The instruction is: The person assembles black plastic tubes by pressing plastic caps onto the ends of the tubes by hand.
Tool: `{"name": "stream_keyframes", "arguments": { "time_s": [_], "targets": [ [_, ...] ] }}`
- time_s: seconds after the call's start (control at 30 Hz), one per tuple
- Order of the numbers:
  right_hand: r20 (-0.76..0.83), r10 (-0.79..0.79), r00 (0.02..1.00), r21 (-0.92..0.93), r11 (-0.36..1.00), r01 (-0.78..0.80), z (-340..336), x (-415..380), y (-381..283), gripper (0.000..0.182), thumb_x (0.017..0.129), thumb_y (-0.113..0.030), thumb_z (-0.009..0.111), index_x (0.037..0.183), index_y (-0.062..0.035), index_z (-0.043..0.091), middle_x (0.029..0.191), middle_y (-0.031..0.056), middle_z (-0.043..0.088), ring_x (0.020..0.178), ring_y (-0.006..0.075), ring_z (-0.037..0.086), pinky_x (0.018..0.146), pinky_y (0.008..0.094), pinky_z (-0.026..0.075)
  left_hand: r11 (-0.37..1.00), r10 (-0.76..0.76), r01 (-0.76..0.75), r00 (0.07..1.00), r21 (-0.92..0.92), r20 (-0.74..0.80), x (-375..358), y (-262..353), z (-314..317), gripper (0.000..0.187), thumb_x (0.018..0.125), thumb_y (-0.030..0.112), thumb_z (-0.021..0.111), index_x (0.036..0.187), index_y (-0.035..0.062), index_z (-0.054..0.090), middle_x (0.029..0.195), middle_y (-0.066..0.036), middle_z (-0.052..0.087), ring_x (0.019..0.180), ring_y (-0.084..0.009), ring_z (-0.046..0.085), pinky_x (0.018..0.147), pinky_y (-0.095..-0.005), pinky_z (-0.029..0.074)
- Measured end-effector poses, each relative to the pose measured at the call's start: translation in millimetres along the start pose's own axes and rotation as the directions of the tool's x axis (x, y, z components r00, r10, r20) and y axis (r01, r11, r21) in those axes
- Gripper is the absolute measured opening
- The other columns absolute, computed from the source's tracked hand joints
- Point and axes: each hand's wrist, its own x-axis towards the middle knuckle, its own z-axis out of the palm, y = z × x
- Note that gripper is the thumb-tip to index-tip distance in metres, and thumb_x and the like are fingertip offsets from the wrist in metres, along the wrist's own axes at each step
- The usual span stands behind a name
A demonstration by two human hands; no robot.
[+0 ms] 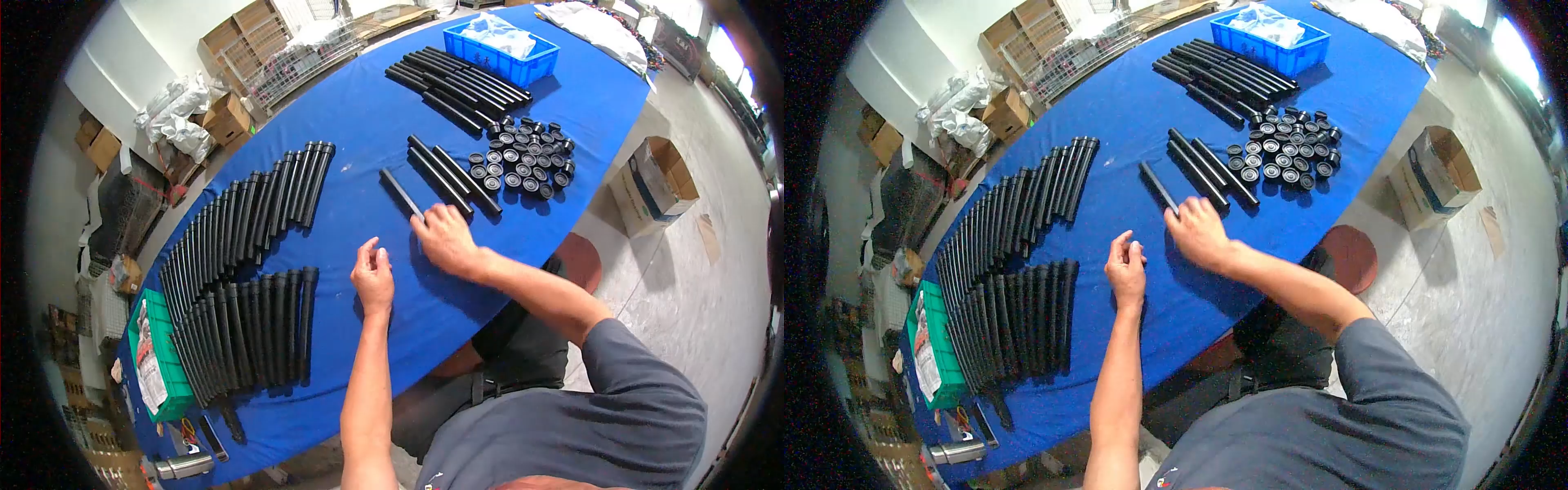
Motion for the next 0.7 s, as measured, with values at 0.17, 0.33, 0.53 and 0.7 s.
{"name": "stream_keyframes", "arguments": {
  "time_s": [0.17, 0.33, 0.53, 0.7],
  "targets": [
    [0.063, -0.074, 0.995, 0.345, 0.937, 0.048, -42.0, -39.3, -53.5, 0.042, 0.082, -0.029, 0.073, 0.110, 0.0009, 0.063, 0.089, 0.0108, 0.068, 0.094, 0.0306, 0.064, 0.083, 0.0443, 0.048, 0.822, 0.425, -0.399, 0.905, 0.407, 0.029, -0.8, 0.9, 0.9, 0.037, 0.089, 0.017, 0.073, 0.124, 0.0071, 0.071, 0.148, -0.024, 0.051, 0.135, -0.0369, 0.050, 0.107, -0.0464, 0.046],
    [0.294, 0.011, 0.956, 0.248, 0.965, -0.087, -70.9, -31.9, -0.4, 0.026, 0.085, -0.029, 0.075, 0.101, -0.0078, 0.073, 0.110, 0.0123, 0.069, 0.111, 0.0294, 0.062, 0.099, 0.0455, 0.047, 0.852, 0.297, -0.323, 0.946, 0.412, 0.127, -2.4, -6.5, 2.9, 0.034, 0.084, 0.021, 0.075, 0.114, 0.0056, 0.075, 0.149, -0.023, 0.051, 0.143, -0.0423, 0.041, 0.118, -0.0487, 0.036],
    [0.002, 0.175, 0.985, -0.189, 0.967, -0.171, -50.6, -27.6, 132.8, 0.027, 0.087, -0.011, 0.061, 0.113, -0.0084, 0.067, 0.140, 0.0217, 0.054, 0.133, 0.0406, 0.048, 0.110, 0.0514, 0.039, 0.858, 0.287, -0.303, 0.952, 0.414, 0.102, -1.5, -4.3, 5.4, 0.028, 0.083, 0.021, 0.077, 0.106, 0.0052, 0.076, 0.147, -0.023, 0.054, 0.141, -0.0417, 0.044, 0.117, -0.0486, 0.036],
    [-0.031, 0.060, 0.998, -0.207, 0.976, -0.065, -29.1, -41.6, 153.6, 0.023, 0.085, -0.012, 0.062, 0.107, -0.0101, 0.068, 0.134, 0.0159, 0.061, 0.131, 0.0364, 0.051, 0.110, 0.0503, 0.040, 0.844, 0.344, -0.346, 0.935, 0.409, 0.082, -0.1, -9.9, 7.4, 0.025, 0.082, 0.022, 0.078, 0.101, 0.0056, 0.076, 0.143, -0.022, 0.057, 0.138, -0.0424, 0.046, 0.117, -0.0495, 0.036]
  ]
}}
